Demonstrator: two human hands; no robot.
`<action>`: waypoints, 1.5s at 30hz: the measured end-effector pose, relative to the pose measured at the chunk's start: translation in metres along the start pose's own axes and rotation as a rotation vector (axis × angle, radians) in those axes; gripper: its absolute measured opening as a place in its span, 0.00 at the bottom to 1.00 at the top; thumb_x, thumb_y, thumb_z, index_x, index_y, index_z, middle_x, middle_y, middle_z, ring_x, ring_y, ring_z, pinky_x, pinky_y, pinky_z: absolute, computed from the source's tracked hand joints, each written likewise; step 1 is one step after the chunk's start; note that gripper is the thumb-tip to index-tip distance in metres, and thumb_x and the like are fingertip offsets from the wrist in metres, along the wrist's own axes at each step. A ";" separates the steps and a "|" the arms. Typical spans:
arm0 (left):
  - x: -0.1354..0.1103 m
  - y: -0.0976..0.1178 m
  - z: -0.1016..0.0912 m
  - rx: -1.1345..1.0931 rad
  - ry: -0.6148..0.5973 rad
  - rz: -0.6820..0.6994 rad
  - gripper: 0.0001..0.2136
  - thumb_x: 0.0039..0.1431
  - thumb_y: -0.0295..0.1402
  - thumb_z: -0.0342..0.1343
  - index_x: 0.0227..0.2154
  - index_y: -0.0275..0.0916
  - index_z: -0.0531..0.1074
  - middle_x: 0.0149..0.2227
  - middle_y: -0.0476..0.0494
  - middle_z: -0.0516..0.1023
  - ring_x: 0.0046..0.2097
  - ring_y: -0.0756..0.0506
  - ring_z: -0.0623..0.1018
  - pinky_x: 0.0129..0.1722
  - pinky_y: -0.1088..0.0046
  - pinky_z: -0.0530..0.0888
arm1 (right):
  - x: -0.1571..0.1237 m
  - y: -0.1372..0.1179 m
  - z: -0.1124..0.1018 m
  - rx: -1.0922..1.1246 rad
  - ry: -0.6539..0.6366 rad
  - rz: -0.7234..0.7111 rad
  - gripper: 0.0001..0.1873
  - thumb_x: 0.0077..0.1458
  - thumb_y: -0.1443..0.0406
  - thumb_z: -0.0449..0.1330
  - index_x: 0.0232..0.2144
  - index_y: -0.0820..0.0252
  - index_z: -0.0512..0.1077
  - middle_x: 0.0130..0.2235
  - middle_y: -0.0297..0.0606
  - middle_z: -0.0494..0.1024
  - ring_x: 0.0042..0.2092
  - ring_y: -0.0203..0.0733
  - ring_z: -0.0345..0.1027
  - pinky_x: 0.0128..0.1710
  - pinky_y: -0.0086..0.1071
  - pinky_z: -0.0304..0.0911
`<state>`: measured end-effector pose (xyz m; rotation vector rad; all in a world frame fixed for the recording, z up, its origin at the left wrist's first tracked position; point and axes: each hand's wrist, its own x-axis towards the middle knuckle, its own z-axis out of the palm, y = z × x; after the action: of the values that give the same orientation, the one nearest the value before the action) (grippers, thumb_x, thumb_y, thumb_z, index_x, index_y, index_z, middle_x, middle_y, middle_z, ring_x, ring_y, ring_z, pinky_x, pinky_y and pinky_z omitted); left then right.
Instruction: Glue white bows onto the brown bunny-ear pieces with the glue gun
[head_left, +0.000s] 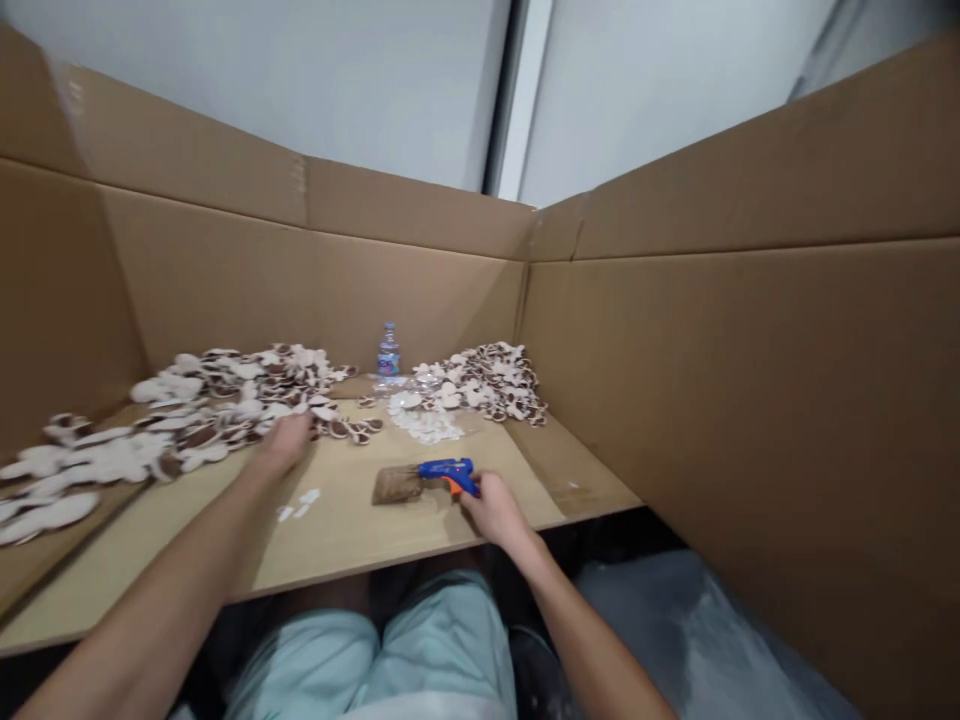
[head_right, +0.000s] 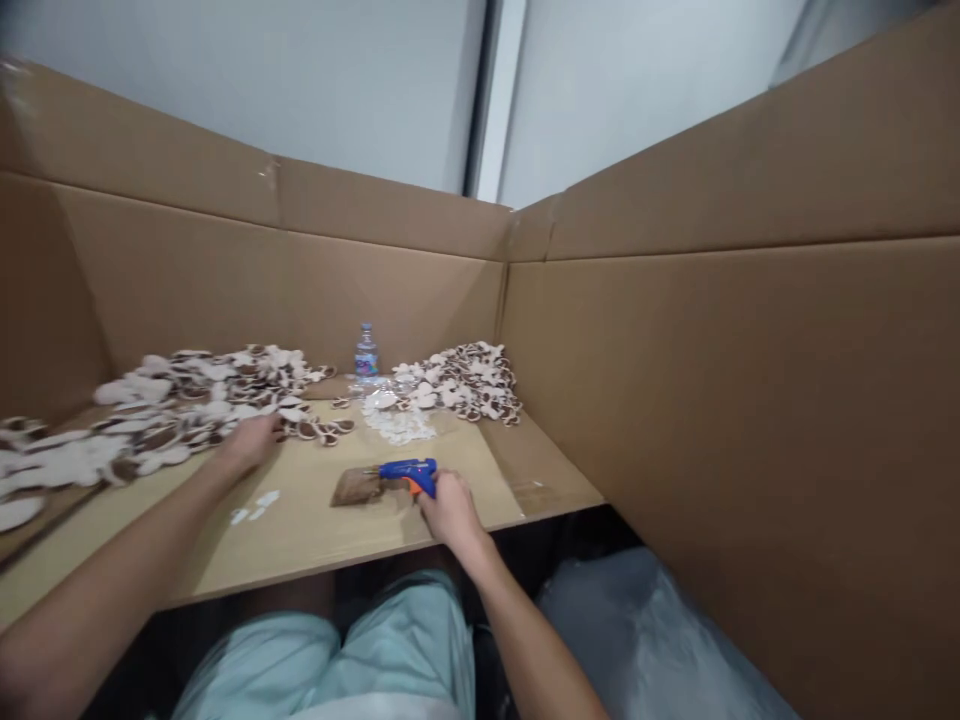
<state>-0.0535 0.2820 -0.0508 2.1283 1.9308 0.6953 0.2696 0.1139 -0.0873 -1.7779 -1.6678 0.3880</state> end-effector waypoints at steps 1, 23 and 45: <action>0.003 -0.001 0.001 0.011 -0.017 -0.020 0.16 0.62 0.36 0.55 0.50 0.37 0.69 0.50 0.39 0.73 0.48 0.41 0.76 0.45 0.57 0.75 | 0.002 0.000 0.000 0.034 0.015 0.000 0.08 0.49 0.70 0.58 0.33 0.62 0.76 0.34 0.42 0.81 0.36 0.42 0.74 0.33 0.27 0.61; -0.131 0.059 -0.026 -1.044 0.168 -0.179 0.09 0.48 0.31 0.66 0.31 0.32 0.76 0.36 0.41 0.82 0.41 0.44 0.81 0.45 0.67 0.78 | -0.026 -0.037 -0.011 0.652 -0.011 0.001 0.20 0.43 0.56 0.63 0.36 0.64 0.70 0.20 0.25 0.64 0.19 0.30 0.53 0.17 0.25 0.51; -0.243 0.114 -0.052 -1.235 0.219 -0.002 0.11 0.43 0.32 0.70 0.33 0.41 0.82 0.36 0.47 0.85 0.40 0.45 0.82 0.42 0.75 0.78 | -0.085 -0.071 -0.035 0.537 0.114 -0.233 0.16 0.50 0.55 0.62 0.35 0.63 0.74 0.23 0.30 0.66 0.24 0.33 0.54 0.21 0.25 0.55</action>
<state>0.0126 0.0202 -0.0078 1.2581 1.0047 1.5988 0.2244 0.0205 -0.0352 -1.1783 -1.4924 0.5553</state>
